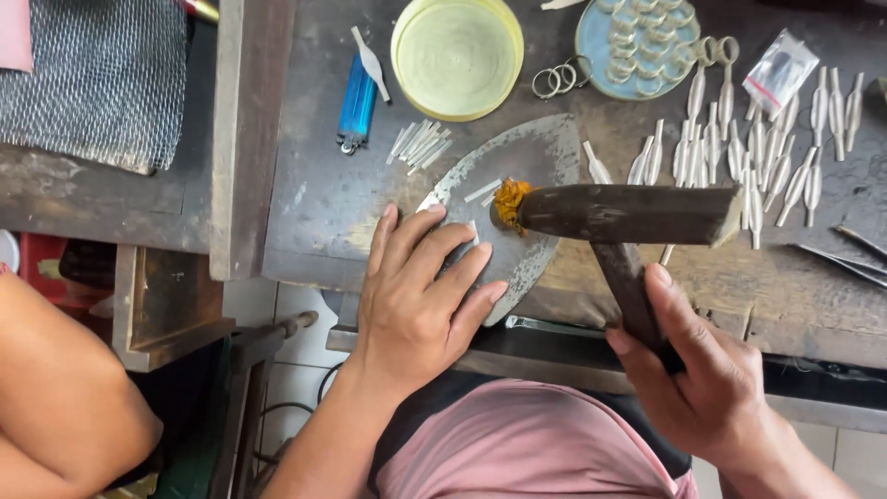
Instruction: Hammering and shaping small silver wire components on a metal anvil at a jewelry workshop.
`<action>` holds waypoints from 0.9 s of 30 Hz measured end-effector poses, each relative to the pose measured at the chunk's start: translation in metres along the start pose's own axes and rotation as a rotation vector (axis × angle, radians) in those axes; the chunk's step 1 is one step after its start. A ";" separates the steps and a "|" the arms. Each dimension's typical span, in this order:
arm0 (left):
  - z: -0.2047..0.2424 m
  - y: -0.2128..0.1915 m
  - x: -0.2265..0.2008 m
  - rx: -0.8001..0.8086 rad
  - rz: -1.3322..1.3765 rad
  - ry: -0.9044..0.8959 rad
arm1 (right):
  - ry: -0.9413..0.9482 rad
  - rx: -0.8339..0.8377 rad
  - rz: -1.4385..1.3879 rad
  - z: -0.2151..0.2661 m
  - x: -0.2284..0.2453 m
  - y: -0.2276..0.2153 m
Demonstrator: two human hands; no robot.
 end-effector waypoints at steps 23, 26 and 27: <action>0.006 -0.005 0.009 -0.155 0.217 0.057 | -0.100 0.212 0.108 -0.026 0.027 0.005; 0.006 -0.007 0.008 -0.181 0.221 0.060 | -0.116 0.198 0.092 -0.029 0.032 0.001; 0.006 -0.008 0.007 -0.183 0.220 0.061 | -0.118 0.196 0.092 -0.028 0.033 0.000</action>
Point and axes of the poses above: each hand's wrist, its own z-axis away from the middle knuckle, its own y-axis out of the palm, x = y × z, the point moved 3 cm from there along -z, towards the middle knuckle, and after that the axes turned 15 degrees about x, right-handed, at the moved point
